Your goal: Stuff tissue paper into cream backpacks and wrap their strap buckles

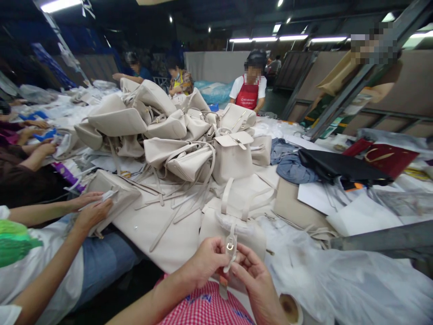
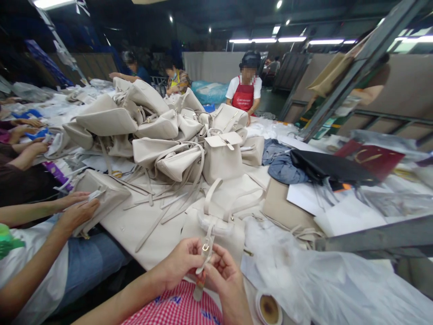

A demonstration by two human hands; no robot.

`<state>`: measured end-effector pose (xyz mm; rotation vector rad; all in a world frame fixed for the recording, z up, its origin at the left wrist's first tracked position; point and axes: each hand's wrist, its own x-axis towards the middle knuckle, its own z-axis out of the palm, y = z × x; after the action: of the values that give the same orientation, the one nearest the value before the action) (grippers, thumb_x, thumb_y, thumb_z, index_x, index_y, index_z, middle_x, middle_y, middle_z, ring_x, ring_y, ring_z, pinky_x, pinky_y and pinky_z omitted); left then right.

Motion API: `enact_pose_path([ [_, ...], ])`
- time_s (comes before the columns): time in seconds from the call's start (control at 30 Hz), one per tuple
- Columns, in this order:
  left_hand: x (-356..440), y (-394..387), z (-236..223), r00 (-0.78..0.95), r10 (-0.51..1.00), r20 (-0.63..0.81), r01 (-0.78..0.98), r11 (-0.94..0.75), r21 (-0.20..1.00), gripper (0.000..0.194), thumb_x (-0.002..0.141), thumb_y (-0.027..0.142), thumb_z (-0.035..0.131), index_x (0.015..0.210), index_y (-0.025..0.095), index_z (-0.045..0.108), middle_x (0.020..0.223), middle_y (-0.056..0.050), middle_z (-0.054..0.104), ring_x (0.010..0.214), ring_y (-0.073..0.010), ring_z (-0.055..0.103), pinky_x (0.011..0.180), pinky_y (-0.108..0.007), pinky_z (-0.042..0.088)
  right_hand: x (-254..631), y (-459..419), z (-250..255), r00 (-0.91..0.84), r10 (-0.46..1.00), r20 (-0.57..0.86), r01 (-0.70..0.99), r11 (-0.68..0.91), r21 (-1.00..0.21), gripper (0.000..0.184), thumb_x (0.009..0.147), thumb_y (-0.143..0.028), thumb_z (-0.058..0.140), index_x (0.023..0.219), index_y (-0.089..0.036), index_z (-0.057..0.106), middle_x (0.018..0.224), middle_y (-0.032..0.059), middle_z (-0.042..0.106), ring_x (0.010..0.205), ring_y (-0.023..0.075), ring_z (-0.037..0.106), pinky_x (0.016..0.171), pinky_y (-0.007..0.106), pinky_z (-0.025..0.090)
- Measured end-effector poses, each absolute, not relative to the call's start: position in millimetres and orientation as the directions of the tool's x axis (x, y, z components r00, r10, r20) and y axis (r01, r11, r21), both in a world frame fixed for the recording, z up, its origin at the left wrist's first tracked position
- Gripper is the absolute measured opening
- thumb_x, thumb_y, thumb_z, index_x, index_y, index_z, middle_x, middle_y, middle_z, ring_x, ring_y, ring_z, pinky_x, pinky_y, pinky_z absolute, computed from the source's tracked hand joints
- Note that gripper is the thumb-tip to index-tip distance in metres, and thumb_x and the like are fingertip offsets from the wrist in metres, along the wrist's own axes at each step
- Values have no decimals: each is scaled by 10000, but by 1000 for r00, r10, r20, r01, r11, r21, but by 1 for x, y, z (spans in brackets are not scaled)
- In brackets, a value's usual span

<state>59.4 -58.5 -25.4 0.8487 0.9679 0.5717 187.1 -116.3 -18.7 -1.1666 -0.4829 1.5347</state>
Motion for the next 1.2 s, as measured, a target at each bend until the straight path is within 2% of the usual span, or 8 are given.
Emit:
enact_pose_path([
  [0.13, 59, -60, -24, 485, 687, -541, -109, 662, 742, 292, 548, 193, 686, 675, 176, 425, 561, 49, 550, 431, -83, 515, 458, -212, 430, 187, -118, -24, 89, 912, -401, -483, -313, -818, 499, 595, -322, 832, 1057, -220, 675, 989, 76, 732, 886, 245, 672, 796, 378, 539],
  [0.27, 54, -66, -15, 481, 712, -512, -119, 632, 766, 296, 644, 259, 686, 801, 176, 449, 679, 23, 578, 517, -97, 557, 525, -236, 459, 189, -115, -27, 167, 902, -397, -484, -276, -831, 508, 588, -324, 830, 1052, -211, 656, 1004, 77, 730, 927, 247, 663, 814, 369, 530],
  [0.33, 50, -69, -10, 454, 802, -388, -60, 462, 885, 298, 695, 222, 655, 905, 188, 446, 724, 21, 578, 603, -118, 583, 599, -259, 478, 191, -113, -27, 193, 896, -400, -473, -272, -838, 512, 620, -308, 810, 1084, -203, 622, 920, 57, 731, 853, 226, 670, 750, 336, 533],
  [0.43, 45, -71, -4, 483, 873, -66, 162, -15, 987, 337, 668, 90, 639, 950, 198, 490, 859, -9, 556, 784, -148, 573, 724, -278, 476, 191, -111, -27, 185, 893, -411, -479, -283, -831, 543, 646, -286, 789, 1131, -187, 567, 785, 14, 698, 739, 200, 662, 683, 308, 522],
  [0.53, 44, -68, -4, 555, 813, 179, 308, -400, 863, 134, 751, 60, 537, 818, 176, 547, 910, -46, 517, 833, -152, 530, 733, -257, 453, 189, -110, -27, 182, 899, -398, -493, -267, -828, 545, 630, -270, 795, 1114, -183, 560, 737, -8, 666, 708, 181, 648, 680, 300, 523],
  [0.73, 50, -65, -6, 629, 687, 365, 423, -695, 581, 188, 813, 92, 428, 680, 170, 534, 747, -56, 523, 692, -155, 489, 608, -255, 404, 184, -110, -35, 312, 901, -303, -371, -178, -911, 579, 635, -286, 775, 1168, -193, 568, 699, -24, 613, 653, 159, 606, 628, 281, 518],
  [1.0, 63, -57, -15, 672, 529, 519, 363, -845, 392, 198, 771, 43, 396, 714, 178, 530, 779, -85, 573, 757, -195, 501, 725, -314, 440, 190, -116, -46, 345, 934, -90, 197, -166, -966, 527, 695, -254, 668, 1217, -200, 611, 744, 17, 672, 593, 168, 566, 582, 288, 471],
  [1.2, 67, -53, -10, 497, 840, 217, 509, -484, 712, 177, 670, 27, 446, 706, 183, 522, 688, -26, 564, 673, -163, 509, 630, -265, 384, 188, -120, -41, 365, 923, -118, 166, -189, -968, 496, 751, -292, 628, 1235, -194, 577, 782, 22, 678, 644, 176, 596, 620, 289, 480],
])
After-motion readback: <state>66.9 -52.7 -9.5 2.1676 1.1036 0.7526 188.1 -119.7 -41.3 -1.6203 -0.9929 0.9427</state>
